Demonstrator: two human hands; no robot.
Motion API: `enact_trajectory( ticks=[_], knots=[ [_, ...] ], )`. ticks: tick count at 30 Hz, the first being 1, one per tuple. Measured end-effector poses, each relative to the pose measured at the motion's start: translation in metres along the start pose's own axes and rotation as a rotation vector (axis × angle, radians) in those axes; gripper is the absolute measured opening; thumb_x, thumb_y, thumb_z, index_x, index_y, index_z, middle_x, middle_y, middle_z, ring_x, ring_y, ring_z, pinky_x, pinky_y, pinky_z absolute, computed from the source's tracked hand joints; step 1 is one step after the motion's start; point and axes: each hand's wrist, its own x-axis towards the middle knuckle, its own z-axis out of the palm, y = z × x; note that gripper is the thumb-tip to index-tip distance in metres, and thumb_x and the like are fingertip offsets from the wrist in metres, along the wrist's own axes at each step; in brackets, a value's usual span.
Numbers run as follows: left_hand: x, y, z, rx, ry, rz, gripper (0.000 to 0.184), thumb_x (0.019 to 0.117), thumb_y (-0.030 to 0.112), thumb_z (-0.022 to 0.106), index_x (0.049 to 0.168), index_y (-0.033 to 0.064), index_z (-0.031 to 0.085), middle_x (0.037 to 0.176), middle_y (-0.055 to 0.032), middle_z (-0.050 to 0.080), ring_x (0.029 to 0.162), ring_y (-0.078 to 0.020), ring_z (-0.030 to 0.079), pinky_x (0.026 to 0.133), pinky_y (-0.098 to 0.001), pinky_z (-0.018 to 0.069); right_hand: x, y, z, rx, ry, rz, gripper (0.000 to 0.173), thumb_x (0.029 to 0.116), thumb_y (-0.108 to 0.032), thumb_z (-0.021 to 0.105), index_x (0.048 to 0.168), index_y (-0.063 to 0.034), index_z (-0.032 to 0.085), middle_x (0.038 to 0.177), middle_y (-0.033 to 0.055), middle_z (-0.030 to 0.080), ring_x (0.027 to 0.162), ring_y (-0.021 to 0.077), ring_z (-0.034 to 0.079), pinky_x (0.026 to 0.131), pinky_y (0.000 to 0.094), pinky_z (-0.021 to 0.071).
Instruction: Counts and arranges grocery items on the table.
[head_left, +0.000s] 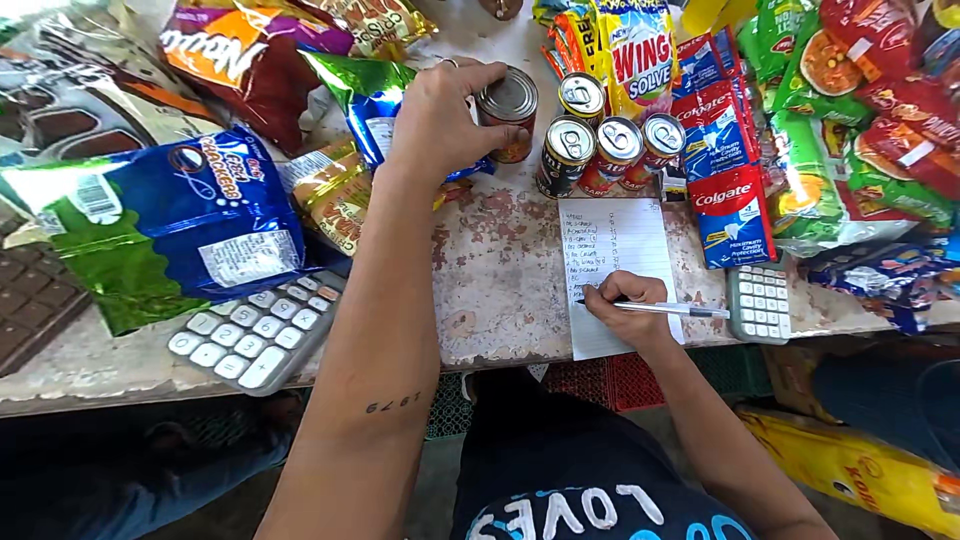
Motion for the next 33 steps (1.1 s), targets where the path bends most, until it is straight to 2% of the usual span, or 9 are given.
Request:
enact_trajectory(
  ticks=[4, 8, 11, 18, 21, 25, 29, 33],
  knots=[
    [0.000, -0.001, 0.002, 0.002, 0.019, 0.004, 0.062, 0.0886, 0.036, 0.077, 0.141, 0.0059, 0.061, 0.138, -0.0227, 0.061, 0.118, -0.0383, 0.064, 0.100, -0.0545, 0.0493, -0.001, 0.001, -0.001, 0.002, -0.004, -0.020, 0.029, 0.0818, -0.003, 0.073, 0.061, -0.0101, 0.055, 0.060, -0.0054, 0.058, 0.055, -0.0035, 0.053, 0.051, 0.0139, 0.0438],
    [-0.001, -0.001, 0.002, 0.000, 0.023, 0.015, 0.061, 0.0887, 0.033, 0.077, 0.140, 0.0044, 0.061, 0.137, -0.0237, 0.061, 0.116, -0.0385, 0.064, 0.099, -0.0543, 0.0497, 0.000, 0.003, -0.003, 0.030, -0.018, -0.015, 0.025, 0.0829, -0.005, 0.074, 0.064, -0.0090, 0.059, 0.063, -0.0051, 0.061, 0.057, -0.0032, 0.056, 0.054, 0.0144, 0.0476],
    [-0.001, -0.001, 0.002, 0.001, 0.030, 0.025, 0.061, 0.0884, 0.034, 0.077, 0.139, 0.0040, 0.062, 0.136, -0.0233, 0.062, 0.115, -0.0370, 0.065, 0.097, -0.0529, 0.0505, 0.000, 0.004, -0.002, 0.004, -0.014, -0.020, 0.025, 0.0838, -0.005, 0.074, 0.064, -0.0086, 0.058, 0.062, -0.0044, 0.059, 0.057, -0.0027, 0.055, 0.053, 0.0147, 0.0463],
    [-0.001, -0.001, 0.002, 0.023, 0.029, 0.020, 0.062, 0.0881, 0.035, 0.078, 0.140, 0.0045, 0.062, 0.137, -0.0234, 0.061, 0.118, -0.0383, 0.063, 0.099, -0.0543, 0.0487, 0.000, 0.007, -0.004, 0.001, -0.021, -0.026, 0.027, 0.0830, -0.004, 0.072, 0.062, -0.0093, 0.055, 0.060, -0.0052, 0.057, 0.055, -0.0030, 0.052, 0.051, 0.0144, 0.0433],
    [-0.001, 0.002, 0.001, 0.027, 0.022, -0.002, 0.063, 0.0882, 0.035, 0.078, 0.140, 0.0055, 0.061, 0.138, -0.0228, 0.061, 0.120, -0.0384, 0.062, 0.101, -0.0548, 0.0477, 0.001, 0.005, -0.006, 0.040, -0.003, -0.013, 0.025, 0.0822, -0.005, 0.074, 0.064, -0.0105, 0.058, 0.062, -0.0063, 0.060, 0.056, -0.0034, 0.055, 0.052, 0.0143, 0.0460],
    [-0.001, 0.007, 0.001, 0.062, -0.008, -0.056, 0.066, 0.0892, 0.039, 0.077, 0.145, 0.0088, 0.057, 0.141, -0.0221, 0.059, 0.126, -0.0407, 0.059, 0.104, -0.0606, 0.0438, 0.001, 0.006, -0.006, 0.023, 0.037, -0.034, 0.025, 0.0817, -0.002, 0.072, 0.063, -0.0097, 0.057, 0.060, -0.0059, 0.058, 0.056, -0.0031, 0.054, 0.052, 0.0140, 0.0450],
    [-0.001, 0.009, 0.001, 0.075, -0.007, -0.054, 0.064, 0.0906, 0.035, 0.076, 0.146, 0.0085, 0.057, 0.140, -0.0226, 0.060, 0.124, -0.0424, 0.059, 0.103, -0.0624, 0.0431, 0.001, 0.011, -0.006, -0.012, 0.025, -0.036, 0.028, 0.0831, -0.002, 0.070, 0.062, -0.0102, 0.054, 0.058, -0.0058, 0.055, 0.055, -0.0018, 0.052, 0.051, 0.0154, 0.0430],
    [-0.001, 0.005, 0.003, 0.078, 0.004, -0.034, 0.065, 0.0903, 0.038, 0.075, 0.145, 0.0073, 0.058, 0.139, -0.0224, 0.061, 0.125, -0.0413, 0.060, 0.104, -0.0617, 0.0432, 0.003, 0.008, -0.006, -0.005, 0.051, -0.031, 0.026, 0.0821, 0.000, 0.069, 0.062, -0.0102, 0.055, 0.059, -0.0058, 0.055, 0.056, -0.0018, 0.052, 0.051, 0.0150, 0.0434]
  ],
)
